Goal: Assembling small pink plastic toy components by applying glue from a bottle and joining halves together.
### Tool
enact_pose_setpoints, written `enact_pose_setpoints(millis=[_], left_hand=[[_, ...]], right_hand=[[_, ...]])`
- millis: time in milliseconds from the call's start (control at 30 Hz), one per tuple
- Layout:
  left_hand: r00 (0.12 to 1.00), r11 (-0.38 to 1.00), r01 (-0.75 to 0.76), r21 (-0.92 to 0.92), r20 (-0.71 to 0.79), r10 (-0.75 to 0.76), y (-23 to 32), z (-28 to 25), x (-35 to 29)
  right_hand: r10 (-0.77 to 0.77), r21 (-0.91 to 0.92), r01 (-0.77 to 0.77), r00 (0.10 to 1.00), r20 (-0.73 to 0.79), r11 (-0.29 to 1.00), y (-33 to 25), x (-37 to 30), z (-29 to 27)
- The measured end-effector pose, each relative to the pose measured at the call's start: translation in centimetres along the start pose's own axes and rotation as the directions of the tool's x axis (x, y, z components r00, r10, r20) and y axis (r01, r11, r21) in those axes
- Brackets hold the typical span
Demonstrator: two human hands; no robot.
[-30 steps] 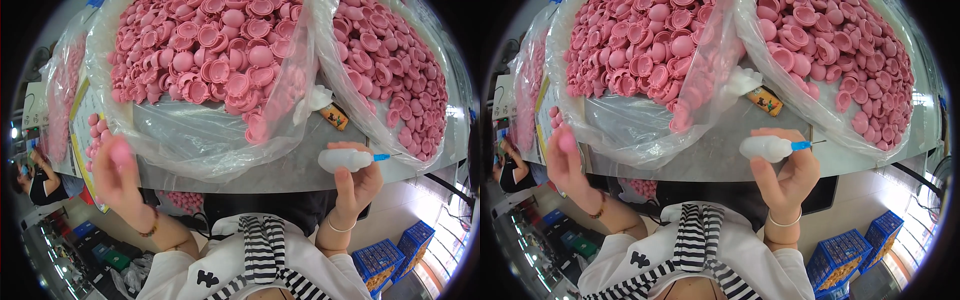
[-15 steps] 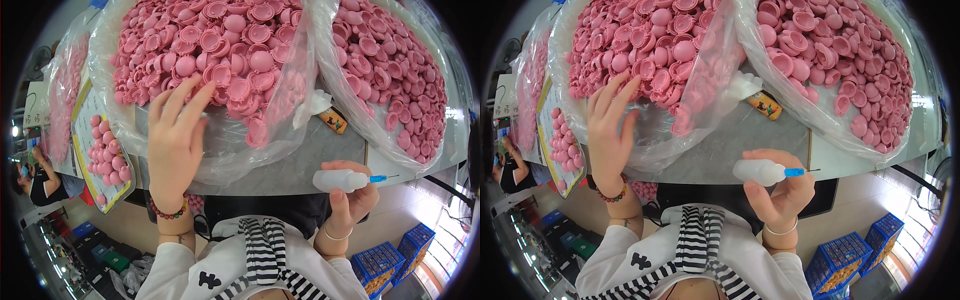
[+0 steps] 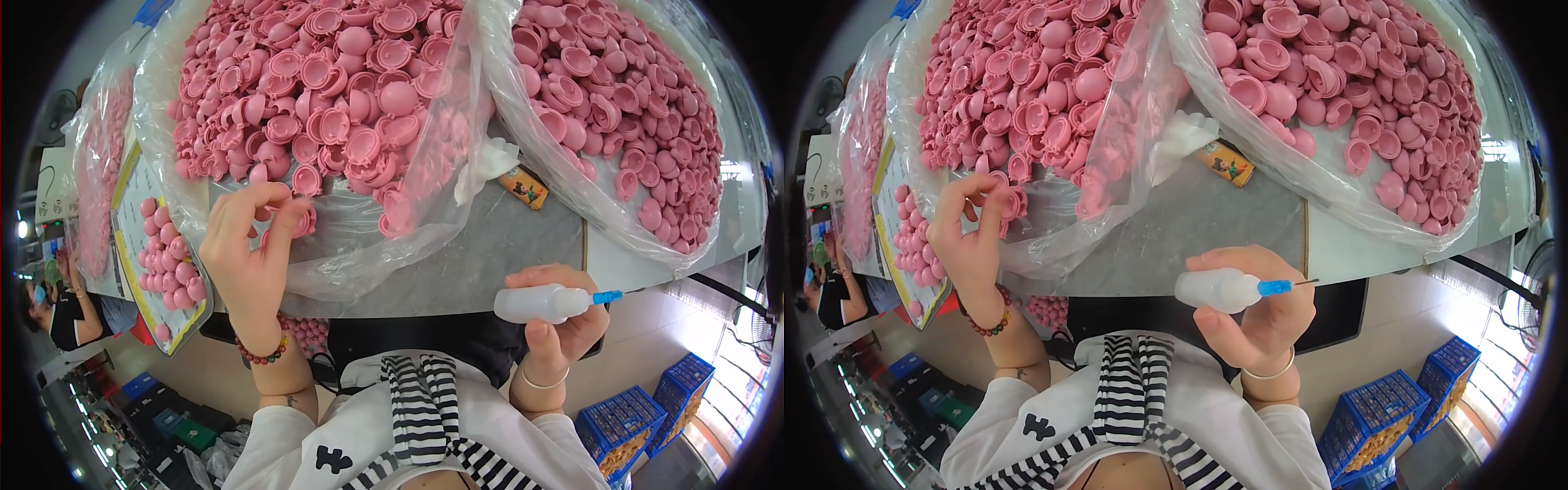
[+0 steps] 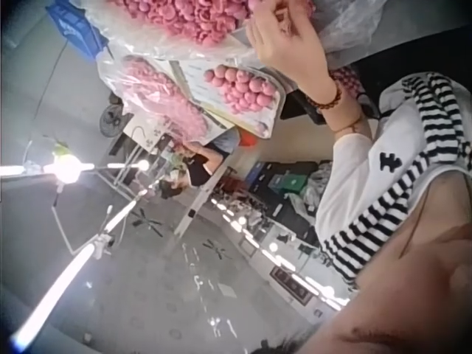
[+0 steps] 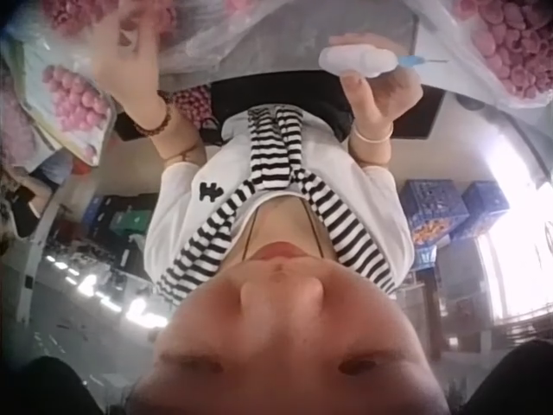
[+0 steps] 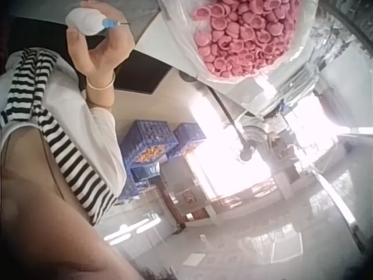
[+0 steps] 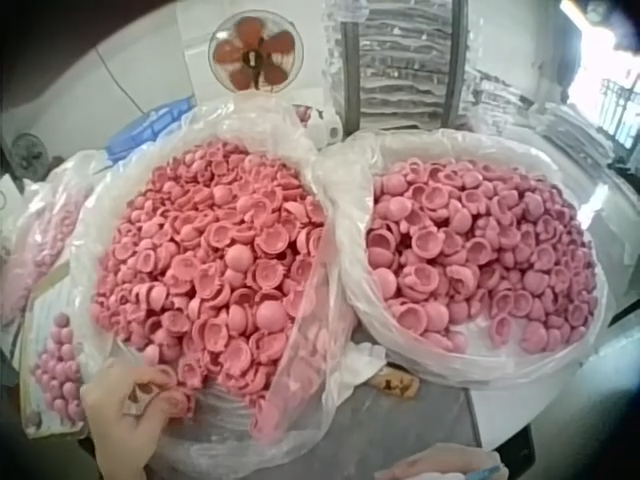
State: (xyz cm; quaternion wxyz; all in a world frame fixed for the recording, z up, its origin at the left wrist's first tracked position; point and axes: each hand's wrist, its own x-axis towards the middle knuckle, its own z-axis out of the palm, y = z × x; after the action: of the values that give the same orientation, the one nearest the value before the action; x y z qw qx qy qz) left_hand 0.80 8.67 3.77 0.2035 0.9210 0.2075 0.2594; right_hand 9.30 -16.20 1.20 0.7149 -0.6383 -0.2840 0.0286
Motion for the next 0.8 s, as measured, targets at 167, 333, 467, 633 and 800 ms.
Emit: enact_pose_setpoints(millis=[167,333,467,633,800], left_hand=[[0.984,0.999,-0.034,-0.008,0.175,0.035,-0.1,-1.4,-0.7],[0.996,0.993,0.078,-0.093,0.038,-0.074,-0.4,-1.1,-1.5],[0.994,0.988,0.056,0.146,0.084,-0.069,-1.3,-2.5,-1.8],[0.980,0.983,0.185,-0.017,0.083,-0.183,-1.6,-2.1,-2.7],[0.986,0.990,0.143,0.012,0.087,-0.143,-1.3,-1.3,-2.3]], right_hand=[[0.015,-0.010,-0.015,1.000,0.001,1.000,0.4,-0.5,0.0],[0.032,0.029,-0.030,0.997,-0.064,0.999,0.2,-0.5,0.3],[0.032,0.017,-0.032,0.999,-0.025,0.999,-0.1,-0.4,0.3],[0.053,0.023,-0.053,0.999,0.009,0.998,-0.2,-0.5,0.7],[0.090,0.028,-0.091,0.996,0.029,0.995,-0.4,-0.5,0.9]])
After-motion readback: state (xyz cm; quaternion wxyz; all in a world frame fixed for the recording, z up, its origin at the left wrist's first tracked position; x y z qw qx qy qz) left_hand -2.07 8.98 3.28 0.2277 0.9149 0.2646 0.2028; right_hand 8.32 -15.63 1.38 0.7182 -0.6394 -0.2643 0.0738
